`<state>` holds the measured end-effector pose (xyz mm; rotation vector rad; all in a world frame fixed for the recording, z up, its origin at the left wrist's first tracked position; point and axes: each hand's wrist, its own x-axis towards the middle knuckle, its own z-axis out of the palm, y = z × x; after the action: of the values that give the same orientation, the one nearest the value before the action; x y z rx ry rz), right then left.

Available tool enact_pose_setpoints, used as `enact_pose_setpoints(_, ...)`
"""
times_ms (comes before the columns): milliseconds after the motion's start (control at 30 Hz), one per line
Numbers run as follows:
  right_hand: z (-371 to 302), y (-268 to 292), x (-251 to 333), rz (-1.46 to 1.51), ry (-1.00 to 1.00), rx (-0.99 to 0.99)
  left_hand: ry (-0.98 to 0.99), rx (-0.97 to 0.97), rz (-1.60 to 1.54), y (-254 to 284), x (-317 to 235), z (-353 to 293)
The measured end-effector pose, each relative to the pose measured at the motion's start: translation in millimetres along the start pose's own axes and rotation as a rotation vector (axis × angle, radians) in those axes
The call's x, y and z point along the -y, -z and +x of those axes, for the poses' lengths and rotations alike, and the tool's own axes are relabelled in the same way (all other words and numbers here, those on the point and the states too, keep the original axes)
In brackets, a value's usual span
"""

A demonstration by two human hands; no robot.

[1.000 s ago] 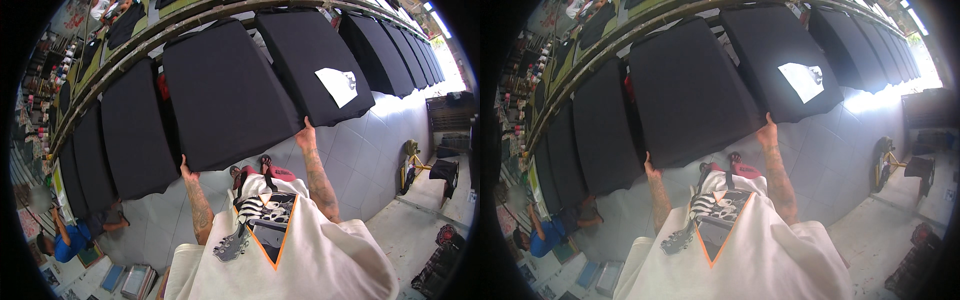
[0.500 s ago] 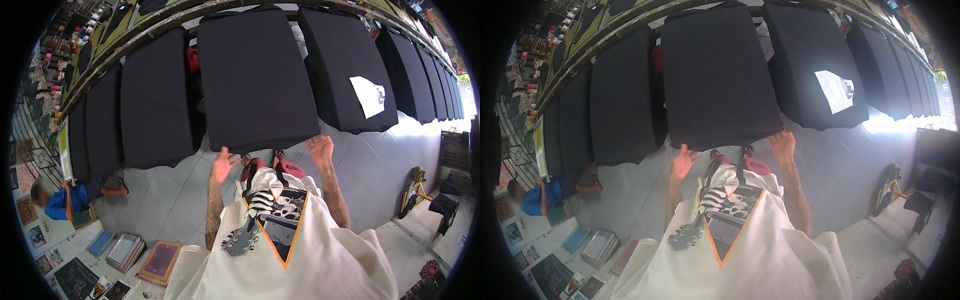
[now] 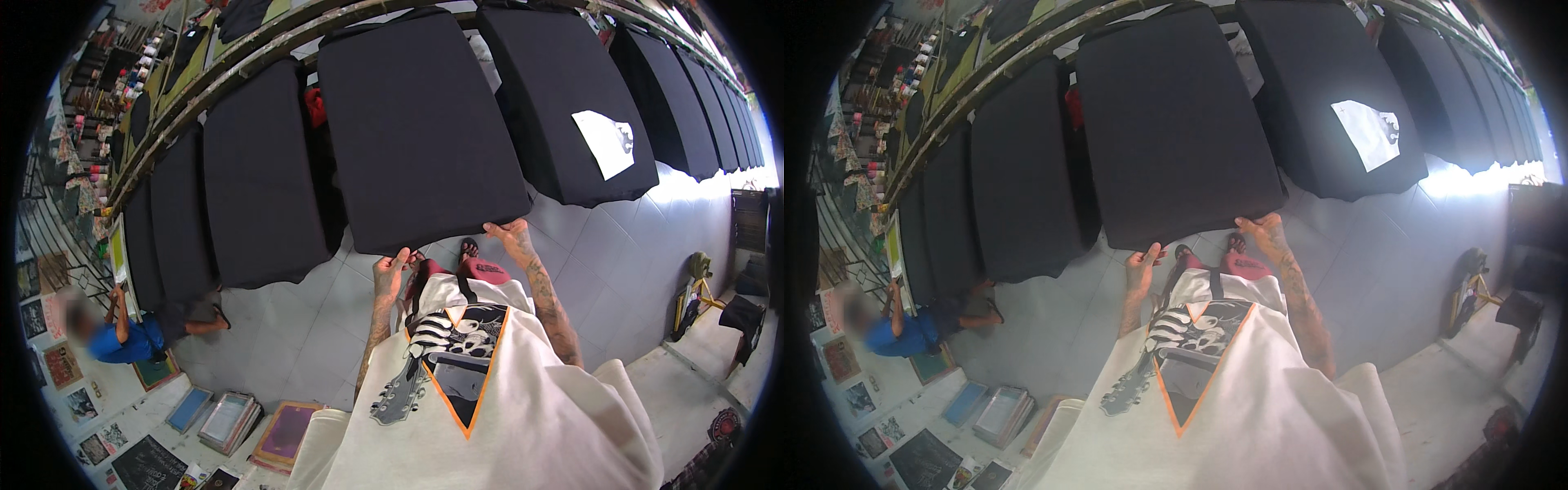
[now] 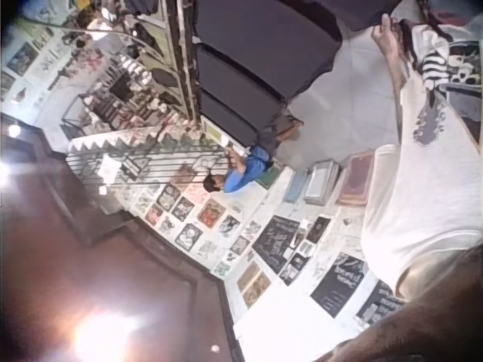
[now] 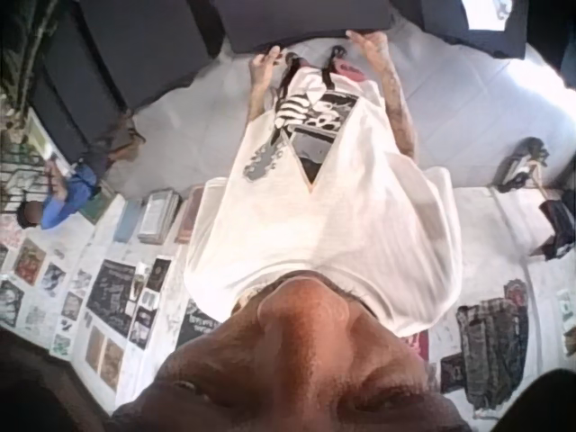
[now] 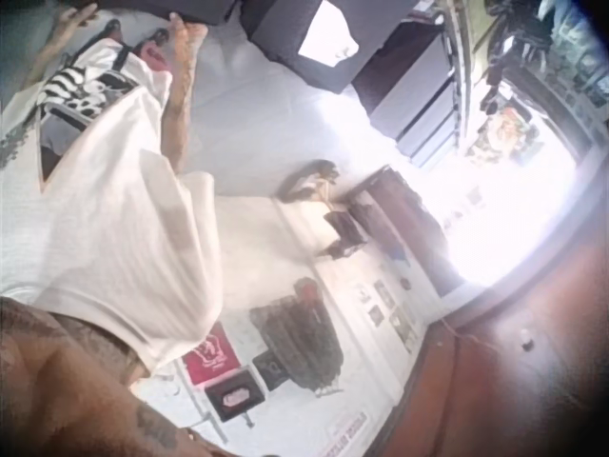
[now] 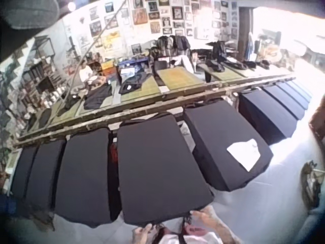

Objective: The person wipes a black t-shirt with a white cloth, then stretches and secures it onto a screen printing frame. They repeat this process for several t-shirts, ensuring each is taut and aligned. The person also uses a heat gun to dry or set the fabric on the frames.

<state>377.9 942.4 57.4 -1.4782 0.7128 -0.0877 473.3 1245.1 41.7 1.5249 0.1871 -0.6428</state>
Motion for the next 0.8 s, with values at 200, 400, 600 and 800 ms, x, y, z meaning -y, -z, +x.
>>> enact_pose_setpoints(200, 9, 8, -20, -0.193, 0.051, -0.030, -0.026, 0.039, 0.025, -3, 4, 10)
enact_pose_setpoints(400, 9, 4, -4, -0.231, 0.232, -0.044, -0.050, 0.033, 0.011, 1, 11, 21)
enact_pose_setpoints(600, 16, 1, 0, -0.354, 0.497, -0.072, -0.027, 0.089, -0.110, 17, 27, 16)
enact_pose_setpoints(800, 12, 8, 4, -0.378, 0.474, -0.076, -0.074, 0.100, -0.235, 14, 28, 37)
